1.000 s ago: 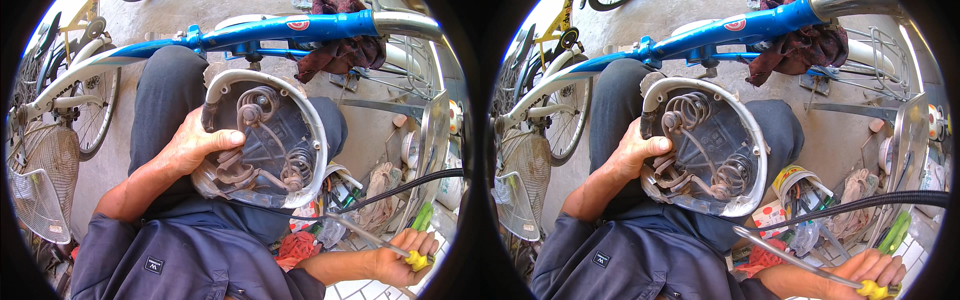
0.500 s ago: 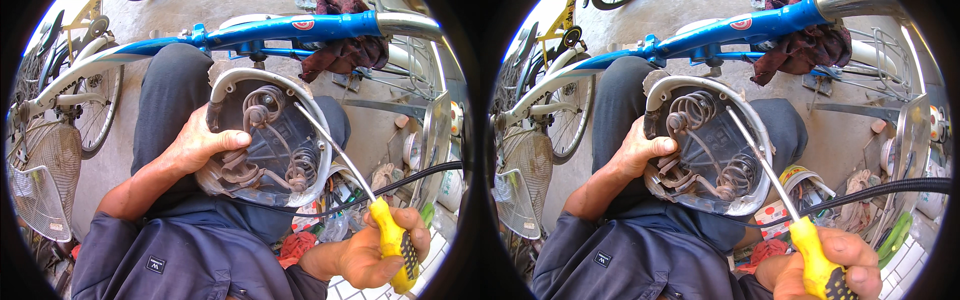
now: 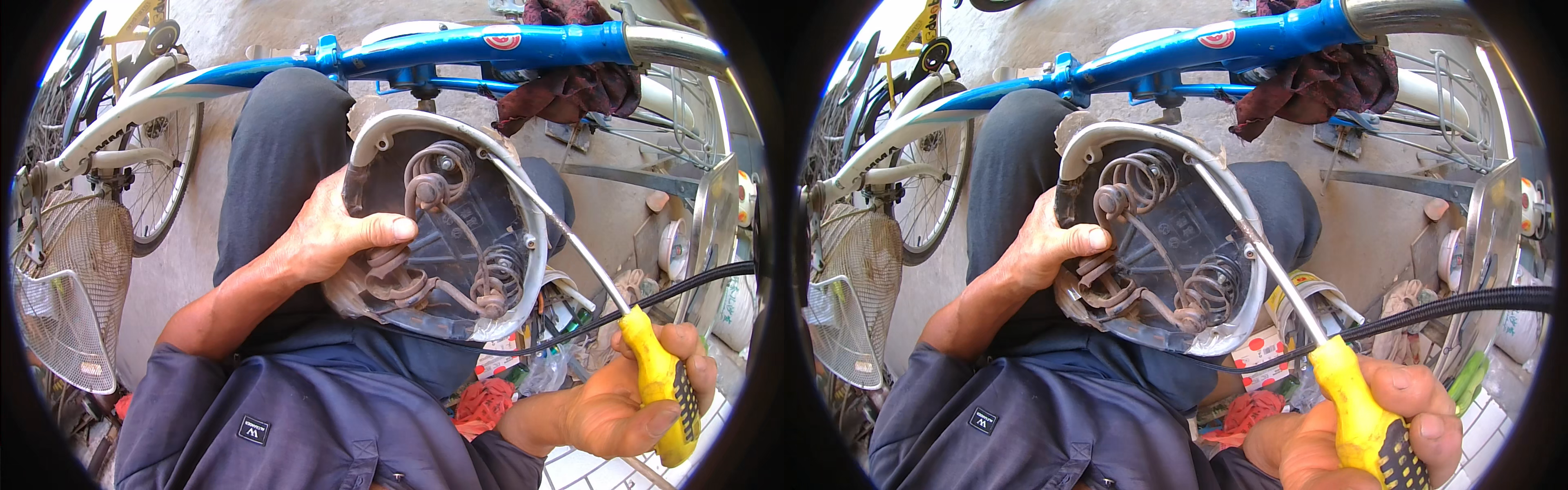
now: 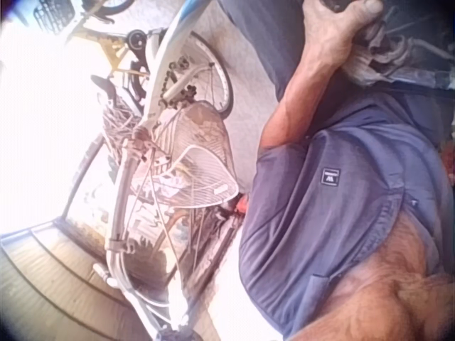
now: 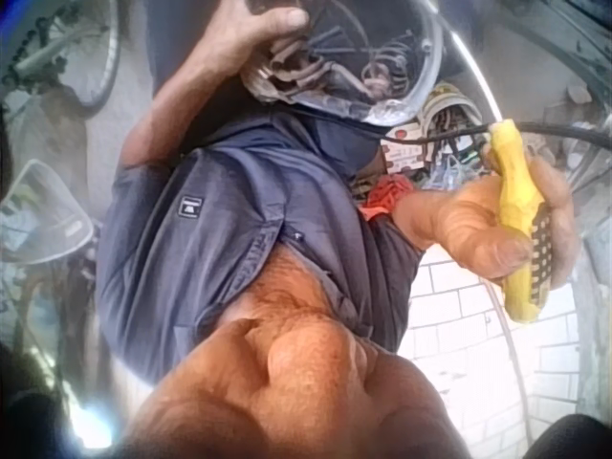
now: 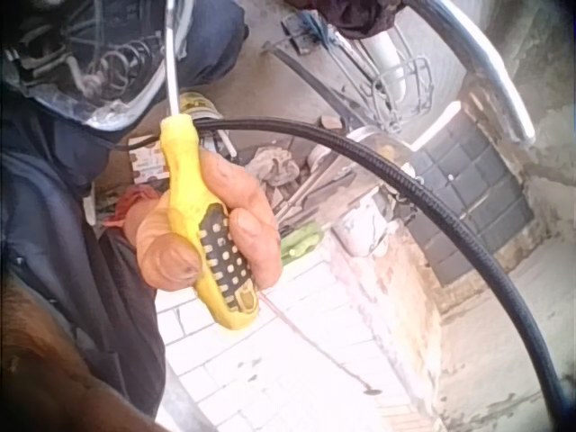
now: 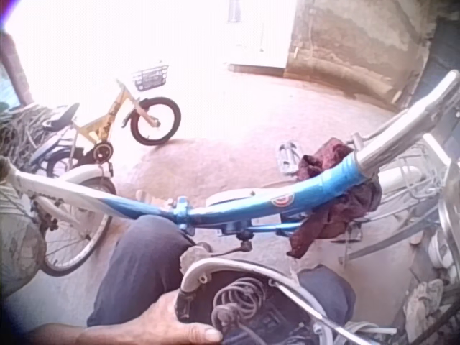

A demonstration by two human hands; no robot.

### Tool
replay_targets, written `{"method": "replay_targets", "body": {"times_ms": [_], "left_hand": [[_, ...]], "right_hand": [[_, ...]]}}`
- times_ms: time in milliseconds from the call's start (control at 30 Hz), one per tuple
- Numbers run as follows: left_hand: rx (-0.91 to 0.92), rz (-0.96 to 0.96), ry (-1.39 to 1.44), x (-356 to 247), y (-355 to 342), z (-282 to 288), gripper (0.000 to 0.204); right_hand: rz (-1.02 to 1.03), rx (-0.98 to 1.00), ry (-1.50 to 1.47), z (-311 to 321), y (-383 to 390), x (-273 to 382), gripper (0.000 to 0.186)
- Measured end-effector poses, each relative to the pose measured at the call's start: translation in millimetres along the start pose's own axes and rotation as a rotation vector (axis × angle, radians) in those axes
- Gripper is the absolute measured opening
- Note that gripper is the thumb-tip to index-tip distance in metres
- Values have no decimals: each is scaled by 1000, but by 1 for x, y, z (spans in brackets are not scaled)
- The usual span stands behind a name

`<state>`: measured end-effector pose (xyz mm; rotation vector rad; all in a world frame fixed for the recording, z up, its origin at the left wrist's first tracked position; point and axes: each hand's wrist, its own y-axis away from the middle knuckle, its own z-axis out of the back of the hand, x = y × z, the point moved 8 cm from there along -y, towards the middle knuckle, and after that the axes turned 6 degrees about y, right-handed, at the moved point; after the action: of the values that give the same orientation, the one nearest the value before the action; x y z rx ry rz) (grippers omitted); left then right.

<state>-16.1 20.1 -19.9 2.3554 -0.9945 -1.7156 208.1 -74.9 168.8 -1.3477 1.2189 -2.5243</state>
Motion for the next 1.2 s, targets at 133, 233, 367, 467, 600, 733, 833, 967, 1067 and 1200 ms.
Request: {"method": "replay_targets", "body": {"times_ms": [133,233,367,467,600,733,833,967,1067,1200], "left_hand": [[-7,30,20,-1,0,-1,70],[-25,73,60,-4,4,-1,68],[-79,67,49,-19,15,-1,65],[-138,55,81,-22,26,7,59],[-245,-28,7,-41,46,19,55],[-343,-61,38,-60,71,34,53],[-388,-96,23,-81,92,45,53],[-489,-120,-100,-95,118,65,53],[-554,-108,-159,-95,132,76,49],[-645,-136,-178,-87,141,85,37]], "right_hand": [[-4,-4,79,-3,-2,1,45],[-47,38,49,-5,-6,-6,43],[-106,85,-16,-8,-13,-21,40],[-150,30,-112,-12,-13,-27,39],[-214,-1,-171,-18,-6,-26,41],[-315,-18,-241,-16,3,-37,44],[-325,68,-428,-30,0,-33,44],[-399,22,-420,-43,6,-28,45],[-312,150,-508,-65,-4,-4,49],[-280,272,-657,-94,0,8,59]]}}
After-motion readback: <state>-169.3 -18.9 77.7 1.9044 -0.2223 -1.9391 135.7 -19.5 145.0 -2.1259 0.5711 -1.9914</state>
